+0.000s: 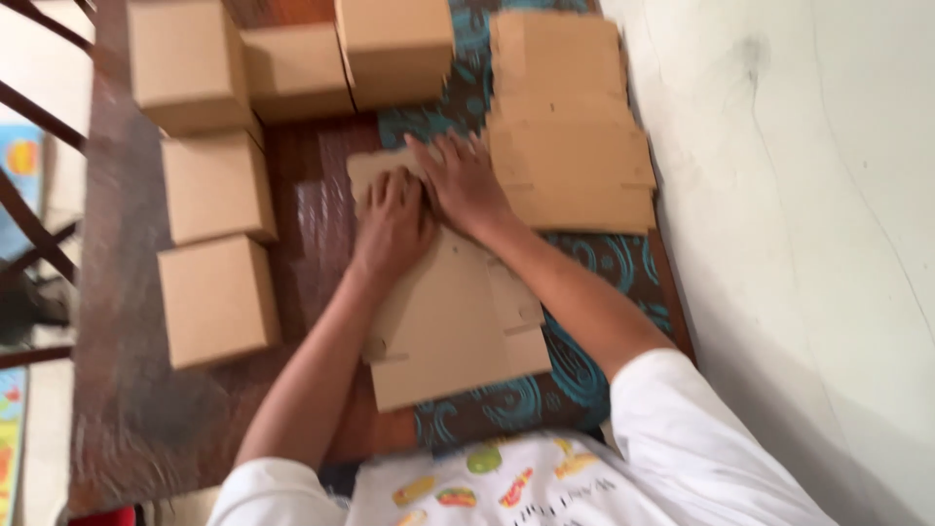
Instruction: Assembling cardboard boxes from flat templates by folding and tucking flaps.
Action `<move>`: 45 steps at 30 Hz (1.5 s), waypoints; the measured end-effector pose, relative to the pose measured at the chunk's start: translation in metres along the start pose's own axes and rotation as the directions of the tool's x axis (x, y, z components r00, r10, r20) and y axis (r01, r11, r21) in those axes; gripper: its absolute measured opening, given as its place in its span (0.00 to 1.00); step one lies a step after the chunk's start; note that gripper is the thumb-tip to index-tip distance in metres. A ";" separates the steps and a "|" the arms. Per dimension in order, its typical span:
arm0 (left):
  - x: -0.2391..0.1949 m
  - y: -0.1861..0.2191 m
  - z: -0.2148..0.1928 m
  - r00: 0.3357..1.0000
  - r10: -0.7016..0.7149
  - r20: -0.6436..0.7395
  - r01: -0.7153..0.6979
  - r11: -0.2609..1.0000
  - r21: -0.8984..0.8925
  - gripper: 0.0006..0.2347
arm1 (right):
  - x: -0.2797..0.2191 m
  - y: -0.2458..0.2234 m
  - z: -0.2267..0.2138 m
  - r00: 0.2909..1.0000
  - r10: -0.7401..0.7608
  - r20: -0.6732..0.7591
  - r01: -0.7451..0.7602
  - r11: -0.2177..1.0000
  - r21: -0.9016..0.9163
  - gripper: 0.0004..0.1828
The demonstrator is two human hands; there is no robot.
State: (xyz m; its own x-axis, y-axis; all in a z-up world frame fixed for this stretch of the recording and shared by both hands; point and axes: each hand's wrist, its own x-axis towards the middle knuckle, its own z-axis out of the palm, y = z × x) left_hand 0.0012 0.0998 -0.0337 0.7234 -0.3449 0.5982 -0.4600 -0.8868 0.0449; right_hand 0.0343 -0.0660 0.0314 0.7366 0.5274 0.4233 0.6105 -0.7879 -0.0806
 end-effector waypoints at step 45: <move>-0.010 0.012 -0.030 0.934 -0.170 0.314 0.202 0.977 -0.072 0.31 | -0.008 -0.028 -0.033 1.000 -0.008 -0.022 0.007 0.998 -0.056 0.13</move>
State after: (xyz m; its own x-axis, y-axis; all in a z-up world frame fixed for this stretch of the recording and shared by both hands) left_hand -0.0267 0.1022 -0.0157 0.9155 -0.2678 0.3003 -0.3403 -0.9136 0.2227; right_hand 0.0015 -0.0589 0.0604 0.7251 0.5263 0.4441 0.5980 -0.8010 -0.0271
